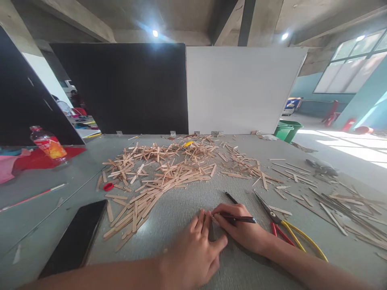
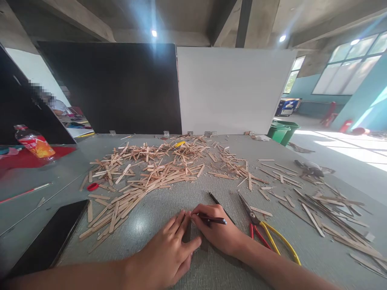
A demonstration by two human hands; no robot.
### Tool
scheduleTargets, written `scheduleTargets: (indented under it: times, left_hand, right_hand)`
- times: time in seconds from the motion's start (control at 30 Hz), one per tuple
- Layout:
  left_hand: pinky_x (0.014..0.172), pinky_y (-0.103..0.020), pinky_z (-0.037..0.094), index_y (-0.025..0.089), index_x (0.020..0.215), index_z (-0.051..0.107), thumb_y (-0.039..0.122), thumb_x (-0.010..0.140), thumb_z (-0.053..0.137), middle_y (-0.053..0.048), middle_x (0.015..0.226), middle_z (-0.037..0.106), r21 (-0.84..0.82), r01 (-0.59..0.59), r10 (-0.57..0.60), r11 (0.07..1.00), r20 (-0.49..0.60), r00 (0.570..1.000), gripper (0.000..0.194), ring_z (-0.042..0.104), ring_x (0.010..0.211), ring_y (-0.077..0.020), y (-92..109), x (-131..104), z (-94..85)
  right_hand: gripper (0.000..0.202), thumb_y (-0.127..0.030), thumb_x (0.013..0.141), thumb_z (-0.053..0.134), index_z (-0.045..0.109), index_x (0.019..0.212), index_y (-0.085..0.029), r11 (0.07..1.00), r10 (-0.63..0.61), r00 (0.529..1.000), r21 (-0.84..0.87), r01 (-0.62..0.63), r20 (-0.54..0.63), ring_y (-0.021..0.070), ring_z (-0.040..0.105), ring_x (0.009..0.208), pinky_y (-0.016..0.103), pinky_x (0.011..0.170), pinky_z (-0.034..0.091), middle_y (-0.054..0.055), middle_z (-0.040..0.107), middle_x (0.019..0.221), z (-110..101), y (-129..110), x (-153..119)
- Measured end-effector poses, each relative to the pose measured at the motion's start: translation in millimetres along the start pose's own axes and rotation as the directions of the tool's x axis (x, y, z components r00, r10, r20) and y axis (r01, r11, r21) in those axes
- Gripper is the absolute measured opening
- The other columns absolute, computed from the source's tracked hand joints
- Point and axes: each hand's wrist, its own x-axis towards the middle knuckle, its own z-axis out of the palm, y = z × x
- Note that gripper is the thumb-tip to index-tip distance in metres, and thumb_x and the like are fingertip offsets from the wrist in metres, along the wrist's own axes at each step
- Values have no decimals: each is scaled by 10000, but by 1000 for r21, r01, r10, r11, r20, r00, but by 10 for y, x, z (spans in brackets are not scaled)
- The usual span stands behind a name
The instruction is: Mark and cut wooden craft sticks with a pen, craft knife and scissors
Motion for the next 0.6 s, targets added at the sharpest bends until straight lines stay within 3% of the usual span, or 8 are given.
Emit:
scheduleTargets:
  times: [0.43,0.6]
  left_hand:
    - [1096,-605,467,160,1323,590,344,1020,520,-299,1494,520,17,0,0,1000,15,1000,361,452,1402,-482,11,13,-17]
    - [1154,-599,408,160,1295,611,309,1011,546,-275,1541,479,-27,-2,2,1000,-9,1000,327,437,1430,-459,2,25,-21]
  right_hand:
    - [191,-292,1008,571,726,938,-205,1000,-18,1000,-8,18,15,128,489,561,263,560,379,-25,635,660,-23,-4,-19]
    - [173,-310,986,583,675,884,-204,990,137,987,56,-133,-81,139,544,539,262,547,412,-15,653,627,-27,28,6]
